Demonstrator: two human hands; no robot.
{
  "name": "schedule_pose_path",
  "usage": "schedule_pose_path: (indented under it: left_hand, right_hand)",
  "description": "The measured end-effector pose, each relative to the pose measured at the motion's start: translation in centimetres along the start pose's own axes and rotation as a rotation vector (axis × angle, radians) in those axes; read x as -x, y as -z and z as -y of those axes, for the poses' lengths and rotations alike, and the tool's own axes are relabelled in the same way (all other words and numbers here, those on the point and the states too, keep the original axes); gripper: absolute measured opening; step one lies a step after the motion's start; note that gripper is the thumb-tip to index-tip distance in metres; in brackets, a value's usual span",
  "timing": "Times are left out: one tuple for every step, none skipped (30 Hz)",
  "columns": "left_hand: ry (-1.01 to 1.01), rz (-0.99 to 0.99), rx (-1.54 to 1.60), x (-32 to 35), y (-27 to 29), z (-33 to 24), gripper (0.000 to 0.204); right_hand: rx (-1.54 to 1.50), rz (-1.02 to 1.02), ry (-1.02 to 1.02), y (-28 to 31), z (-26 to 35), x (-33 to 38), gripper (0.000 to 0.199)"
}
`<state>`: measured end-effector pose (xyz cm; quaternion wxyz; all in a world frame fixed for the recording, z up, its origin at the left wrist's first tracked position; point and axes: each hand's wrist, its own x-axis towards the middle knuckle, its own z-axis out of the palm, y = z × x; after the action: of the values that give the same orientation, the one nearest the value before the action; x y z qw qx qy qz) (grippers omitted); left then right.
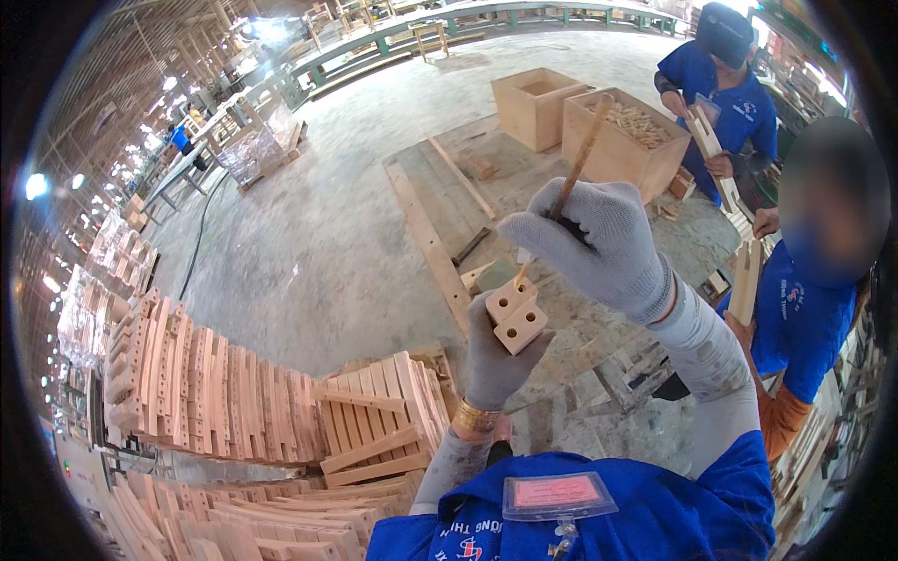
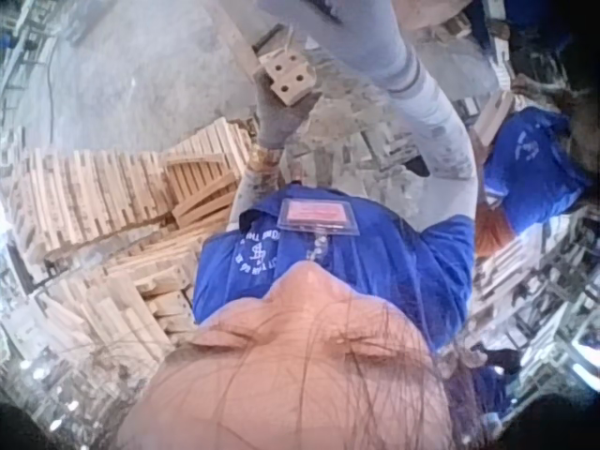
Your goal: The person applies glue to the holes of small wooden blocks using a brush and a container of adhesive. They pick up blocks from a stack, apply the glue, and place them back down or hand them to a coworker in a factory setting.
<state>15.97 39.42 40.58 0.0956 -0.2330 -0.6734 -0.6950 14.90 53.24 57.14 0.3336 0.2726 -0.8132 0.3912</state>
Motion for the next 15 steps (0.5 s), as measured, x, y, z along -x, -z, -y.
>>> schedule_pose_path:
  left_hand:
    - [-0.001,0.003,0.002,0.0,0.0,0.1,0.070]
    - [-0.004,0.004,0.003,0.0,0.0,0.3,0.070]
    - [-0.008,0.005,0.004,0.0,0.0,0.5,0.070]
    - [-0.032,0.006,-0.016,0.0,0.1,0.8,0.071]
    - [-0.056,0.008,-0.038,-0.1,0.1,1.0,0.071]
    - [-0.079,0.011,-0.059,-0.2,0.1,1.1,0.072]
    - [-0.068,0.015,-0.055,-0.1,0.1,1.1,0.072]
    - [-0.057,0.022,-0.049,-0.1,0.1,1.1,0.072]
    - [-0.047,0.029,-0.042,-0.1,0.1,1.1,0.072]
    - [-0.043,0.034,-0.051,-0.1,0.1,1.1,0.072]
    - [-0.039,0.040,-0.060,-0.2,0.1,1.1,0.072]
    - [-0.034,0.046,-0.069,-0.2,0.1,1.2,0.072]
    - [-0.039,0.044,-0.064,-0.2,0.1,1.2,0.072]
    - [-0.044,0.041,-0.060,-0.2,0.2,1.4,0.072]
    - [-0.049,0.038,-0.056,-0.2,0.2,1.4,0.071]
  right_hand:
    - [-0.014,0.018,-0.008,-0.1,0.0,0.0,0.030]
    - [-0.011,0.032,0.003,-0.3,0.1,0.0,0.030]
    - [-0.009,0.046,0.013,-0.4,0.2,0.1,0.030]
    - [-0.006,0.060,0.024,-0.6,0.3,0.0,0.031]
    - [-0.004,0.067,0.030,-0.7,0.3,0.1,0.031]
    - [-0.002,0.075,0.035,-0.9,0.2,0.1,0.031]
    - [-0.001,0.083,0.041,-1.2,0.0,0.2,0.032]
    - [-0.010,0.094,0.040,-1.4,-0.1,0.2,0.033]
    - [-0.020,0.106,0.038,-1.6,-0.3,0.3,0.033]
    - [-0.029,0.117,0.036,-1.8,-0.4,0.3,0.034]
    - [-0.017,0.140,0.050,-2.0,-0.5,0.3,0.034]
    - [-0.003,0.162,0.064,-2.2,-0.6,0.3,0.035]
    - [0.011,0.184,0.078,-2.3,-0.6,0.2,0.035]
    - [0.017,0.190,0.075,-2.3,-0.5,0.1,0.036]
    - [0.023,0.195,0.071,-2.3,-0.4,0.0,0.036]
